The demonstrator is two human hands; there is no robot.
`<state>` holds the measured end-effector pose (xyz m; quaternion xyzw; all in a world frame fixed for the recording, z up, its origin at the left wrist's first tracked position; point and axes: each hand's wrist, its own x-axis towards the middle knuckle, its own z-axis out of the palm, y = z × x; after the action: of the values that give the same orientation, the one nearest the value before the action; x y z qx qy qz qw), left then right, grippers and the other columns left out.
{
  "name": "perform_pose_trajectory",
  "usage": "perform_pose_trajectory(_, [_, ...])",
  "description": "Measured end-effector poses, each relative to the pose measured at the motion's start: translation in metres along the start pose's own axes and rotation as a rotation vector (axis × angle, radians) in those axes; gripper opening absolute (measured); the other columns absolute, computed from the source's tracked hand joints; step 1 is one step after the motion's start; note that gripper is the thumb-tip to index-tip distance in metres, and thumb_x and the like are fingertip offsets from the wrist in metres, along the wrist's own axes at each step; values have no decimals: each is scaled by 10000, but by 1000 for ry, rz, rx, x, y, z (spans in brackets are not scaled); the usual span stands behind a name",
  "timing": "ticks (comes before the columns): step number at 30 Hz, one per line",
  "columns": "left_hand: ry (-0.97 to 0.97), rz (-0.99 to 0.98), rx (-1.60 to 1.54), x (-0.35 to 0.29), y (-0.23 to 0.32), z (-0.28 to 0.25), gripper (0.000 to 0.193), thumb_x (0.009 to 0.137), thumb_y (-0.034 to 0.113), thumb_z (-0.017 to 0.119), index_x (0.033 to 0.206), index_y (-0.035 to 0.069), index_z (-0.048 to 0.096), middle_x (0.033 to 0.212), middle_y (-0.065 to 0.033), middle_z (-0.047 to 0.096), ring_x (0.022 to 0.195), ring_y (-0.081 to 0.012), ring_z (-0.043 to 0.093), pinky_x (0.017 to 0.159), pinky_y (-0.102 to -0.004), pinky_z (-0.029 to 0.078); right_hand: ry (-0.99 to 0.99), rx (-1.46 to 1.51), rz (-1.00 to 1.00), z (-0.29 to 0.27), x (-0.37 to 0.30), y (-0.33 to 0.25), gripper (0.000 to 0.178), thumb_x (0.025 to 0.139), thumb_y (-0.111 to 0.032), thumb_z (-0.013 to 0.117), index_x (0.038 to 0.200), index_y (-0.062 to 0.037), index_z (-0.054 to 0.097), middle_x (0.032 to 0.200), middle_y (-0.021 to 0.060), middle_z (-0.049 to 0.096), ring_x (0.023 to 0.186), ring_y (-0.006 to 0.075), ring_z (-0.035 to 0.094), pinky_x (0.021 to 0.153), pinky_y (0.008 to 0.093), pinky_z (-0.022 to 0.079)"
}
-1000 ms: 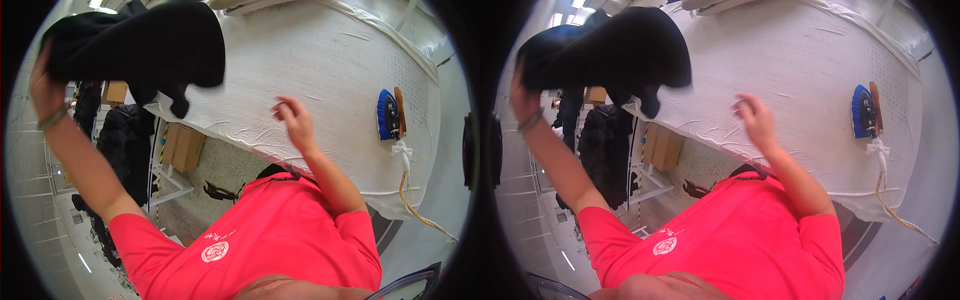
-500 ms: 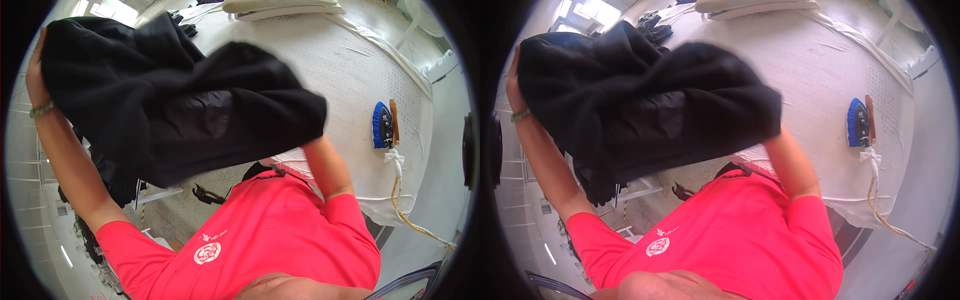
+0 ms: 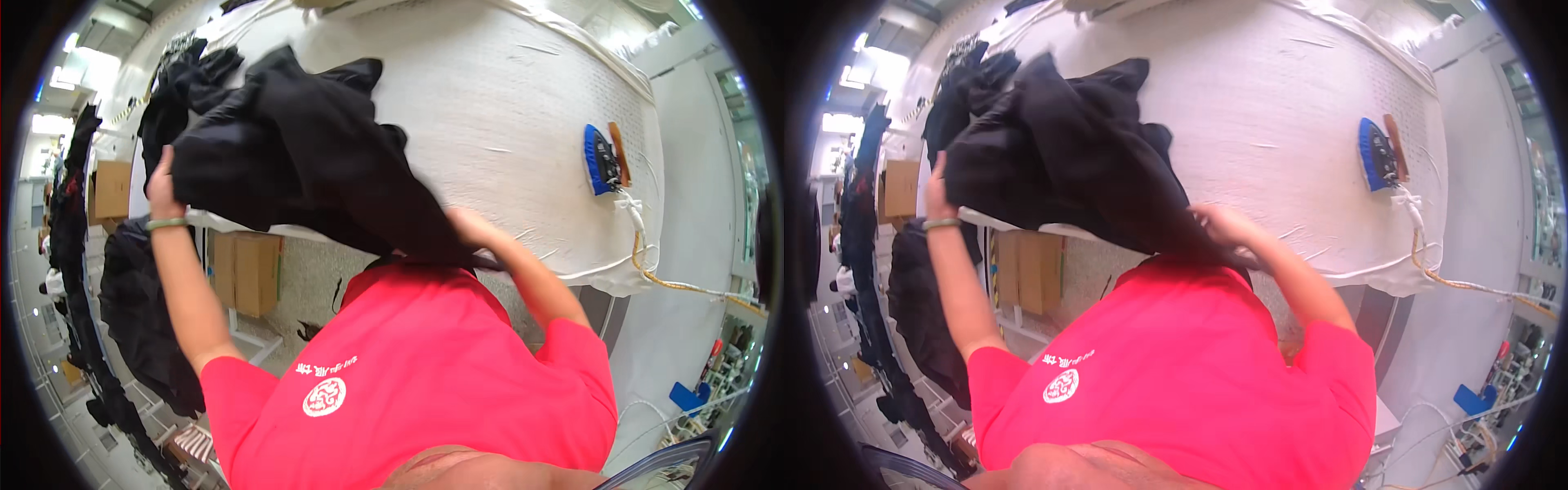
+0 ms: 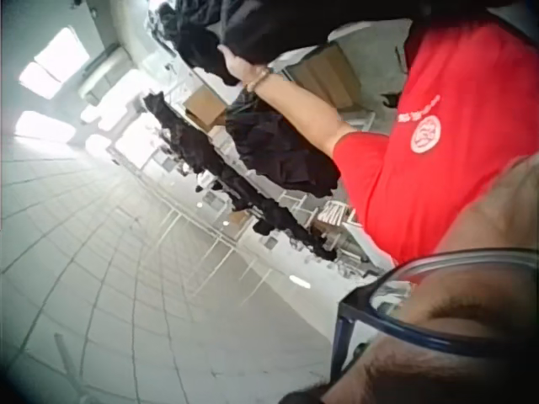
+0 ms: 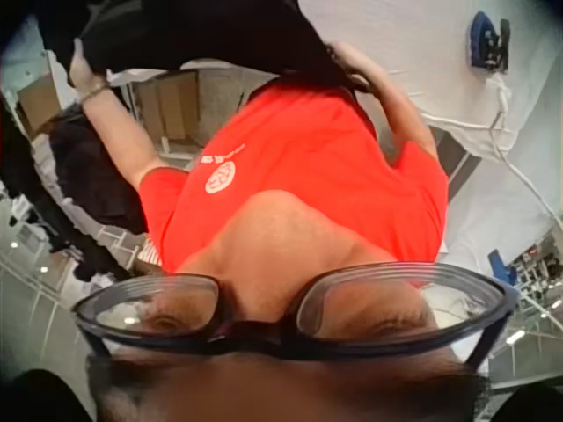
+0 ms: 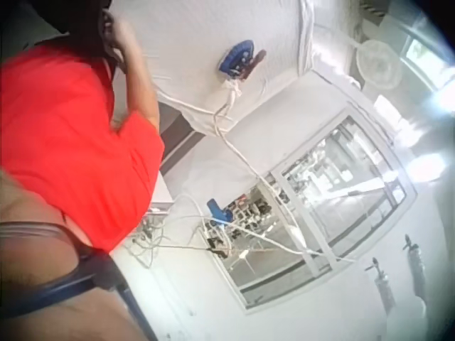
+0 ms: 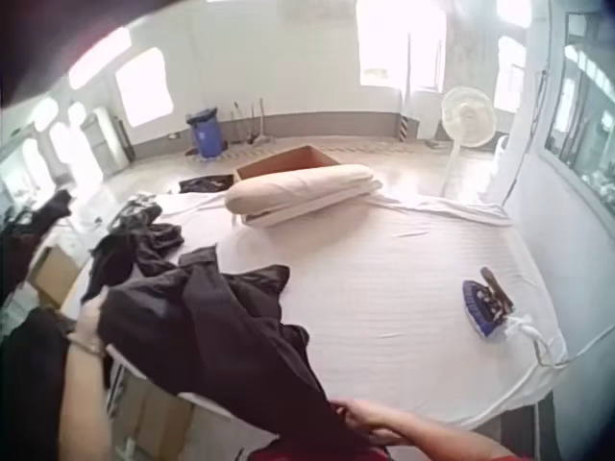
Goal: Ironing a black garment on a pressing table.
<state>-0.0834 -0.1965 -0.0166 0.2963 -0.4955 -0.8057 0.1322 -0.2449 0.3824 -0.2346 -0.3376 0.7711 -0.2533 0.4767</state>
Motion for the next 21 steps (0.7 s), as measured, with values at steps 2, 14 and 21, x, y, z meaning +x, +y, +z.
perform_pose_trajectory(2, [152,-67,5,2,-48,-41,382,1063,299,550,1226,-28,658,1243,-152,701,1088,-263,704,972,-392,559,163,-136,-230,41,-21,-30,514,934,-174,610,1442,-111,556,1407,162,593,1052,286,693,895,455,528])
perform_pose_trajectory(14, [4,106,-57,-4,-38,-109,422,1071,316,533,1252,-57,612,1255,-184,686,1104,-282,700,1005,-410,551,30,69,167,36,3,-100,441,903,-240,647,1315,-89,612,984,198,719,920,353,695,807,412,528])
perform_pose_trajectory(21, [87,35,-315,-23,-85,-153,499,1059,396,536,1284,-44,600,1267,-168,681,1132,-290,679,1032,-438,522,-100,-132,111,44,20,-84,408,882,-281,671,1218,-57,618,931,235,719,950,392,698,812,429,526])
